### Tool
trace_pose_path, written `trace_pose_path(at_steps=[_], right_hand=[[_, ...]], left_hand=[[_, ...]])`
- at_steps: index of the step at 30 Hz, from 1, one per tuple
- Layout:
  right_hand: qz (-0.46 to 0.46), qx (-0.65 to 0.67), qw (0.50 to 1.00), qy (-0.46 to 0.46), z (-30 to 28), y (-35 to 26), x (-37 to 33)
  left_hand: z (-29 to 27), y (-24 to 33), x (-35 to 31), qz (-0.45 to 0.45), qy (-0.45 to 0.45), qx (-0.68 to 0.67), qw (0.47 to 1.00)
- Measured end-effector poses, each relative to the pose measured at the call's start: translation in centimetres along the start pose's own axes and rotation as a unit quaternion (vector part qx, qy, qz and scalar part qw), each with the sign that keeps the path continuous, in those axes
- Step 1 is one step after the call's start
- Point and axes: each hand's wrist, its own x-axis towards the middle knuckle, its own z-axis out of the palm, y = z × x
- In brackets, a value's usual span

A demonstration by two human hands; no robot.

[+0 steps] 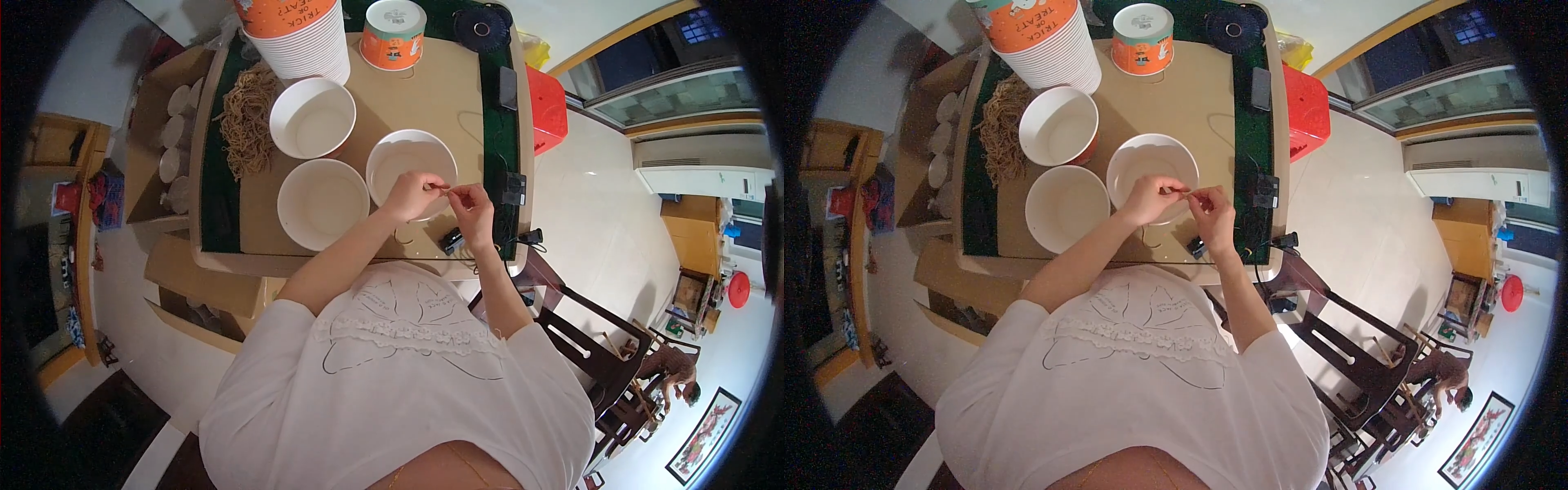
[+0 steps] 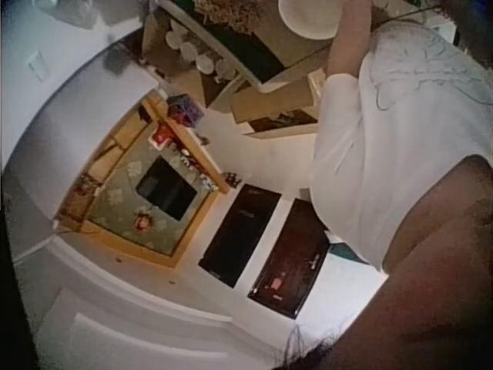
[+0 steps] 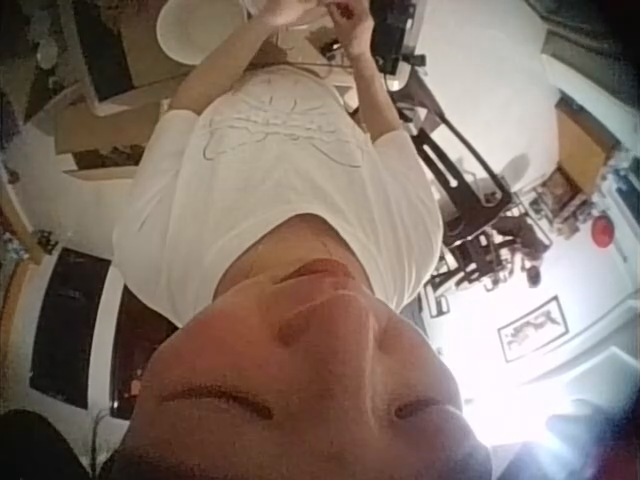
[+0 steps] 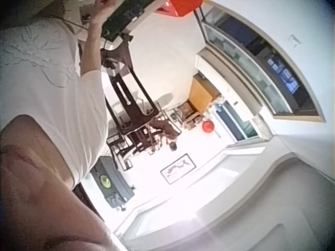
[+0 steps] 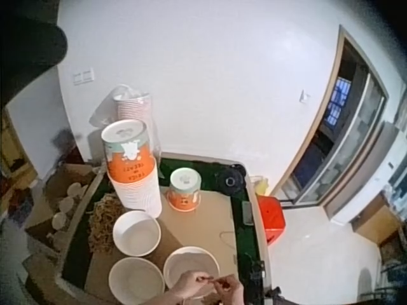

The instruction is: Bundling stacks of paper bowls using rubber bands.

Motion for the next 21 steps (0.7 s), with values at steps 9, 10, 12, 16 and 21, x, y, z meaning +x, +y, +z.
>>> trace_pose_path(at_steps=[9, 10, 12, 16, 21], right_hand=[[0.028, 0.020, 0.999, -0.026, 0.1, 0.1, 0.0], [0.024, 0.015, 0.999, -0.021, 0.1, -0.2, 0.1], [0.019, 0.010, 1.000, -0.015, 0.2, -0.2, 0.1], [0.023, 0.008, 1.000, -0.010, 0.2, 0.1, 0.1], [0.018, 0.003, 1.000, -0.013, 0.2, 0.0, 0.0]], left_hand=[[0.4, -1.4, 0.2, 0.020, 0.023, -0.005, 1.000], [0.4, -1.3, 0.1, 0.018, 0.020, 0.007, 1.000], [0.4, -0.9, -0.1, 0.016, 0.016, 0.018, 1.000], [0.5, -0.3, -0.5, 0.052, 0.051, 0.076, 0.994], [0.6, -0.3, -0.5, 0.077, 0.074, 0.123, 0.987]])
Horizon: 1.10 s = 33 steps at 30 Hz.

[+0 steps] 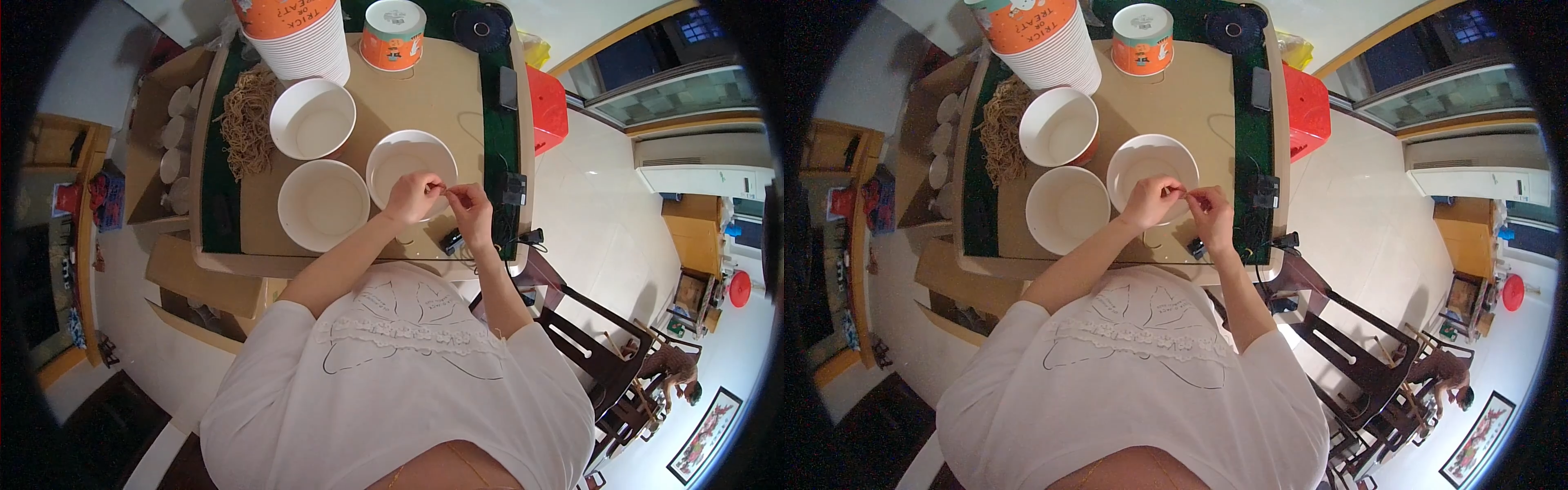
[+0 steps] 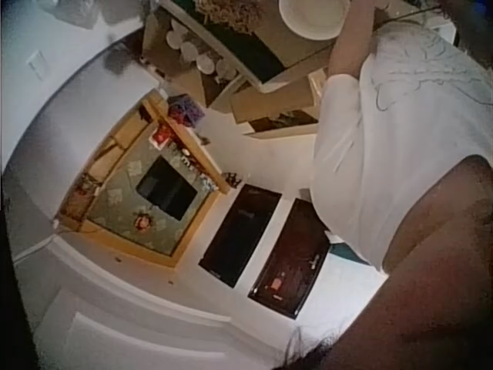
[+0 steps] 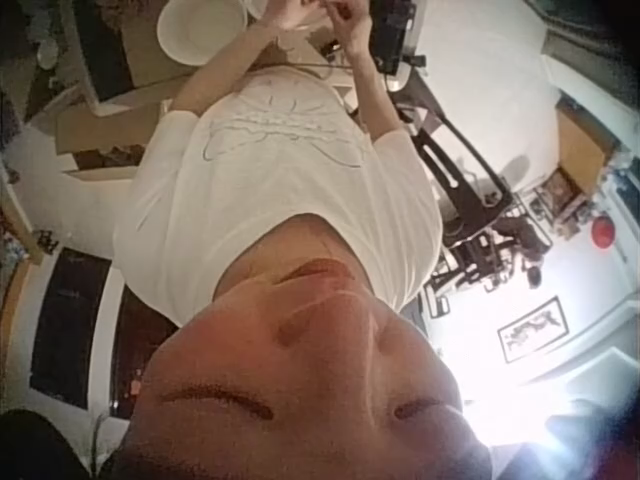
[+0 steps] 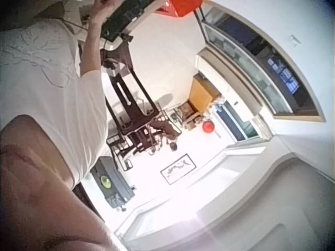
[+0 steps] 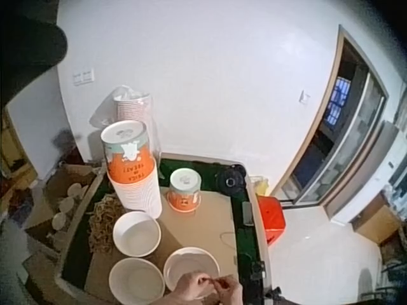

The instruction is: Bundling stacks of paper bowls using rubber bands.

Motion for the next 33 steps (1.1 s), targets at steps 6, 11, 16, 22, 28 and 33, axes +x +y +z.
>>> trace_pose_path(at_steps=[6, 11, 16, 22, 28, 33], right_hand=[[-0.030, -0.083, 0.996, -0.018, -0.4, -1.9, 0.0], [-0.041, -0.091, 0.995, -0.016, -0.4, -1.8, 0.1], [-0.041, -0.093, 0.995, -0.018, -0.3, -2.0, 0.0], [-0.031, -0.108, 0.993, -0.024, -0.3, -1.8, -0.1], [-0.091, -0.159, 0.983, -0.013, -0.1, -2.5, -0.1], [-0.094, -0.154, 0.983, -0.025, -0.3, -2.8, 0.3]], left_hand=[[0.0, -0.3, 0.1, -0.038, -0.002, -0.061, 0.997], [0.1, -0.5, 0.3, -0.072, 0.010, -0.056, 0.996], [-0.3, -0.3, 0.2, -0.064, -0.035, -0.098, 0.992], [-0.7, -0.2, 0.3, -0.061, -0.090, -0.101, 0.989], [-1.0, -0.3, 0.2, -0.082, -0.093, -0.084, 0.989], [-0.7, -1.4, 0.3, -0.141, -0.088, -0.173, 0.971]])
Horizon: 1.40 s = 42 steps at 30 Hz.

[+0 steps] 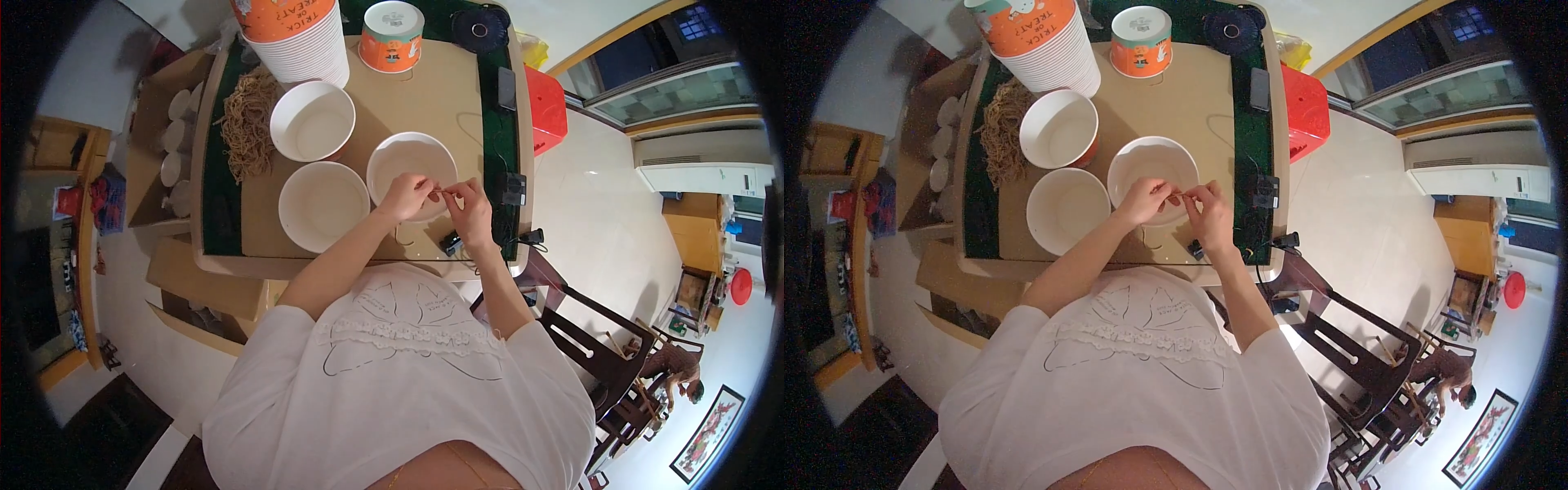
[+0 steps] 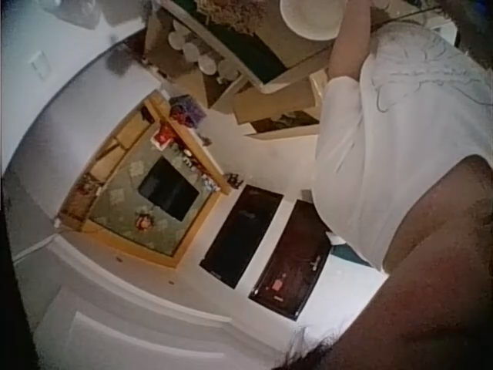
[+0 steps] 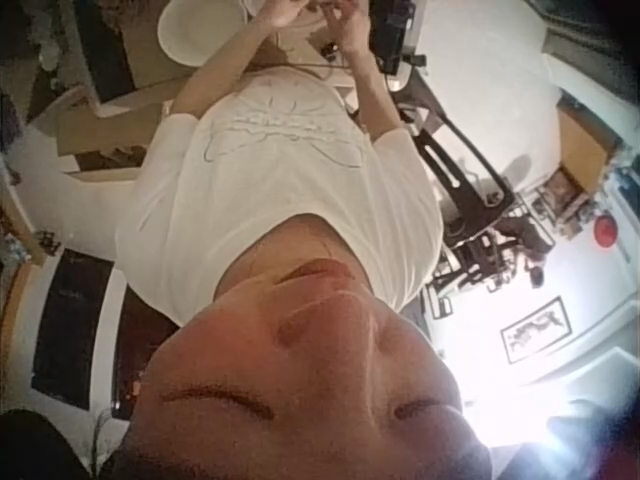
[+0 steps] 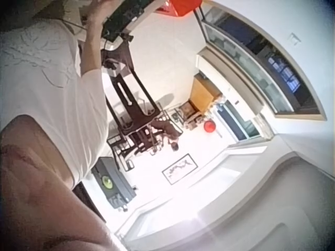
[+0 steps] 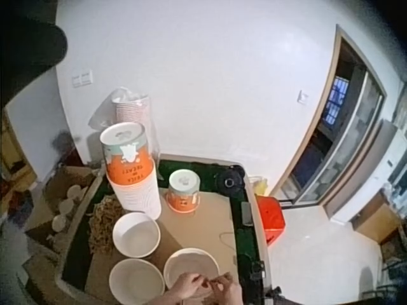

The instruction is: Bundling stacks of paper bowls using rubber bands.

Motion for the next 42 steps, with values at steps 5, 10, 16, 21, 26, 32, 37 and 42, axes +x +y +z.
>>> trace_pose_path(at_steps=[5, 10, 16, 21, 26, 32, 37, 42], right_hand=[[0.011, -0.002, 1.000, -0.004, 0.1, 0.1, 0.0], [0.006, 0.005, 1.000, -0.006, 0.4, 0.5, -0.1], [0.006, 0.015, 1.000, -0.006, 0.7, 0.5, -0.2], [0.018, 0.021, 1.000, -0.014, 0.5, 0.6, -0.2], [0.008, 0.030, 0.999, -0.013, 0.4, 0.3, 0.0], [0.007, 0.035, 0.999, -0.018, 0.3, -0.1, 0.2], [-0.004, 0.016, 1.000, -0.012, 0.5, 0.7, 0.0], [-0.012, 0.017, 1.000, -0.016, 0.6, 0.7, -0.1]], left_hand=[[-0.2, 0.5, -0.3, 0.014, -0.009, 0.015, 1.000], [-0.4, 1.7, -0.7, -0.001, 0.013, 0.057, 0.998], [0.4, 0.1, -0.6, 0.036, 0.075, 0.054, 0.995], [-0.1, 0.3, -0.3, 0.034, 0.067, 0.071, 0.995], [-0.2, 0.4, -0.2, 0.030, 0.048, 0.049, 0.997], [-0.3, 0.5, -0.2, 0.051, 0.011, 0.070, 0.996], [-0.5, 1.4, -0.6, 0.075, 0.025, 0.127, 0.989], [-0.6, 0.7, -0.4, 0.072, 0.028, 0.125, 0.989]])
